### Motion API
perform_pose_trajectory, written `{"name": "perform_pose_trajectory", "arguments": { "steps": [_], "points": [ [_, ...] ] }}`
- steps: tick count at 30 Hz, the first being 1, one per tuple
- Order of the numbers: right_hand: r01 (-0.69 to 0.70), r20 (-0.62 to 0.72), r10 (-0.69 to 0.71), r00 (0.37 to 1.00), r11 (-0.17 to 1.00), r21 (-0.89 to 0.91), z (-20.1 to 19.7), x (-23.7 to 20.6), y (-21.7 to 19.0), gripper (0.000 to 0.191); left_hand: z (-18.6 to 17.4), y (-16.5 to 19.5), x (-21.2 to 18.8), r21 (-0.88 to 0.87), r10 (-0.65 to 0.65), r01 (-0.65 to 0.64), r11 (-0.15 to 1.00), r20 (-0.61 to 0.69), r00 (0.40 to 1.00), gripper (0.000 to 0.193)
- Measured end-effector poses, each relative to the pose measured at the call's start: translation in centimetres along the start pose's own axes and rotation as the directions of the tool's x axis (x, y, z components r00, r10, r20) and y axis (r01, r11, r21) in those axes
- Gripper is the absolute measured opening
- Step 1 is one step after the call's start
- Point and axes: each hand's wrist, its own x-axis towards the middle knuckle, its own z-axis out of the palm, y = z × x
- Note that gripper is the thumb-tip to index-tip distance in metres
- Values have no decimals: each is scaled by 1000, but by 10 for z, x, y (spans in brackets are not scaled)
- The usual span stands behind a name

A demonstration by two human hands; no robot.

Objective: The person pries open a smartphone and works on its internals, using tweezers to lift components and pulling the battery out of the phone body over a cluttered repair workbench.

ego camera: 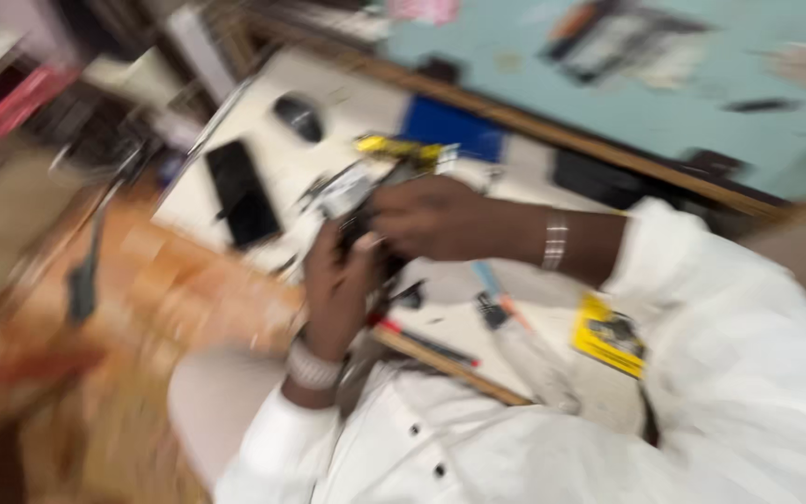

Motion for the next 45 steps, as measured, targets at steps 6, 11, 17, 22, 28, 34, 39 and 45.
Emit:
{"name": "perform_pose_trajectory", "arguments": {
  "steps": [6, 11, 17, 22, 28, 34, 39, 45],
  "points": [
    [150, -106, -185, 977, 950, -275, -11, 1, -9, 19, 5, 4, -2, 109, 9, -7, 994, -19, 1000, 24],
    [117, -93, -149, 985, 953, -281, -8, 3, -12, 17, 7, 2, -2, 139, 99, -98, 985, -4, 995, 33],
    [76, -99, -105, 989, 961, -264, -5, 5, -13, 17, 9, 10, -2, 188, 101, -95, 978, -24, 995, 34],
    [104, -104, -134, 985, 963, -248, -3, 2, -9, 16, 10, 9, -2, 211, 123, -113, 971, -34, 992, 36],
    [90, -80, -117, 990, 955, -283, 0, 2, -9, 17, 8, 13, -1, 223, 110, -98, 970, -41, 993, 37],
    [22, -23, -28, 999, 973, -229, 4, 4, -9, 25, 10, 21, 2, 193, 120, -109, 975, -48, 992, 36],
    [10, -10, -12, 1000, 975, -224, 8, 2, -9, 26, 7, 15, 0, 252, 125, -103, 962, -72, 990, 37],
    [55, 0, -57, 998, 962, -267, 4, 6, -9, 26, 5, 12, 2, 179, 104, -90, 980, -69, 992, 37]
  ]
}}
